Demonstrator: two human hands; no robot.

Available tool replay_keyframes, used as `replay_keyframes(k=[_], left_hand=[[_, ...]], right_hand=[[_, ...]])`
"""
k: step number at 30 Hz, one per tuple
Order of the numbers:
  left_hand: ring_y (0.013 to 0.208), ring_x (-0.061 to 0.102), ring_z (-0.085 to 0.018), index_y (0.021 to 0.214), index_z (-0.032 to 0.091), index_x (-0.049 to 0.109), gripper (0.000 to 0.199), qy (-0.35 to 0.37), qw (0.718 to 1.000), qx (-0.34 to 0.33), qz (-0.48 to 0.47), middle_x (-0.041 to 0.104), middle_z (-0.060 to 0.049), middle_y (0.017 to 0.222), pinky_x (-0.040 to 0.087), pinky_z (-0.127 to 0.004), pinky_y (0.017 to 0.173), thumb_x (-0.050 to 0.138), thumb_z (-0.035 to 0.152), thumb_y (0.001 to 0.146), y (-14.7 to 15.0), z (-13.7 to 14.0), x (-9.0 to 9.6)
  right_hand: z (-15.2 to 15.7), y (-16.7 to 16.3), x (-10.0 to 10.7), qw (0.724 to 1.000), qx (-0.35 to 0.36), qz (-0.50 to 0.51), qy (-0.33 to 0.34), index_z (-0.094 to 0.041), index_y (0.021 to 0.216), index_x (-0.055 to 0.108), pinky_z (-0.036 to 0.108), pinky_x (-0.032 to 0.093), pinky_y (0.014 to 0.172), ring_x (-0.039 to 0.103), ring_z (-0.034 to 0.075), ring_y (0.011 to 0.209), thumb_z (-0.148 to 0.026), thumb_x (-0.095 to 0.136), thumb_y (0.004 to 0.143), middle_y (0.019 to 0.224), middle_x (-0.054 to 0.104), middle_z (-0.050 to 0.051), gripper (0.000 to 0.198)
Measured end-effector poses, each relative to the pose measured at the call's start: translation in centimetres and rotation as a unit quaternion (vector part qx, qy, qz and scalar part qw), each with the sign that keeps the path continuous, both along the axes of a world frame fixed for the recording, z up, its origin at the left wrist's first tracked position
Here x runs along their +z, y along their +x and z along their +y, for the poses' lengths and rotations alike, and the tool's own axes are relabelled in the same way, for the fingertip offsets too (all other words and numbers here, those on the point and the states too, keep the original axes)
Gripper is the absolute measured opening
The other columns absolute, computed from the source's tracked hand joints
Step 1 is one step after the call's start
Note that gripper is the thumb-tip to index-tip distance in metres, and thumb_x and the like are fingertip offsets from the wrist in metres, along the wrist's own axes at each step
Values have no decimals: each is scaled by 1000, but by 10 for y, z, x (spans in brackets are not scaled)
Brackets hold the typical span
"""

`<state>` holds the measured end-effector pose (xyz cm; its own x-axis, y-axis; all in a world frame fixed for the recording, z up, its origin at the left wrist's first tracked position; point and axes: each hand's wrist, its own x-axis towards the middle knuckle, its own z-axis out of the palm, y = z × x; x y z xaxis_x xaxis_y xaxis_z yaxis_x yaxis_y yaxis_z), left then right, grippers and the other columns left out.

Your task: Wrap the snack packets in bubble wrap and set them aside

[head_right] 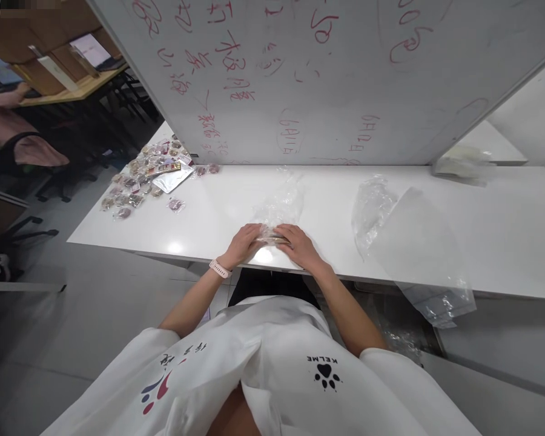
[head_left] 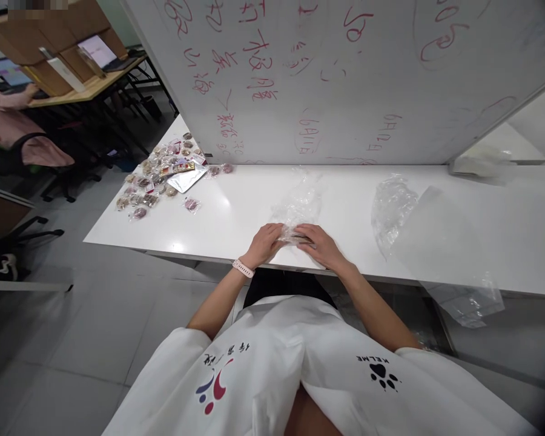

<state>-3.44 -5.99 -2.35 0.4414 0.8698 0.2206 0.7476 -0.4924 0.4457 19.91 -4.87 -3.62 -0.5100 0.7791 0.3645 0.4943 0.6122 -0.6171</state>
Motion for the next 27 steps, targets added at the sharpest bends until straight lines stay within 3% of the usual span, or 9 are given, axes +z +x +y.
replay_keyframes(k=[3,8,11,13,15,18,22,25,27], left_hand=[[102,60,-22,113,20,59,26,-34,999,37,-22,67,-8,102,51,-35,86,48,38,99,5,-3,7],[72,53,-16,75,19,54,33,-105,990,73,-54,56,-2,76,40,-28,64,49,44,97,17,1,30],[58,44,-14,57,20,42,50,-186,979,71,-53,45,0,60,30,-28,57,50,51,95,23,21,41],[52,40,-13,52,20,38,55,-249,966,67,-31,39,1,51,26,-29,54,52,54,93,25,37,46],[51,42,-14,55,20,43,49,-273,959,71,-17,44,1,50,27,-29,54,59,51,90,27,49,48],[56,51,-15,71,20,54,31,-269,959,82,-24,58,-1,61,34,-28,55,67,44,85,29,56,50],[62,57,-17,77,20,56,26,-259,961,92,-9,62,-3,67,38,-29,57,57,42,92,31,48,53],[78,61,-21,84,19,59,28,-138,977,164,6,67,-8,84,43,-32,65,48,42,97,34,36,56],[93,60,-23,89,20,61,29,-32,985,168,-6,67,-9,97,46,-34,76,47,43,98,37,32,56]], right_hand=[[-12,1,2,999,-54,9,-5,-24,126,61,45,51,94,62,25,109,-34,47,98,119,68,10,32],[-25,0,12,990,-125,31,-55,-23,121,60,36,54,79,65,23,96,-45,50,97,111,67,9,34],[-29,-1,17,982,-187,7,3,-22,126,58,42,51,92,59,28,112,-43,52,96,126,60,13,37],[-32,1,16,983,-174,-35,53,-22,129,58,46,45,100,52,30,120,-41,55,95,134,57,13,39],[-33,4,14,985,-136,-71,75,-24,134,55,47,41,103,49,30,122,-41,59,93,138,56,11,44],[-32,8,10,983,-124,-103,83,-24,136,54,46,39,101,48,30,122,-39,59,94,135,59,10,45],[-24,10,10,979,-139,-128,80,-21,120,64,42,38,91,55,28,106,-37,50,98,109,70,10,30],[-9,12,15,981,-128,-134,51,-20,110,68,40,38,85,58,26,94,-43,43,101,95,72,9,35],[5,14,18,983,-125,-134,0,-21,98,69,39,38,81,59,24,86,-47,36,103,84,70,7,43]])
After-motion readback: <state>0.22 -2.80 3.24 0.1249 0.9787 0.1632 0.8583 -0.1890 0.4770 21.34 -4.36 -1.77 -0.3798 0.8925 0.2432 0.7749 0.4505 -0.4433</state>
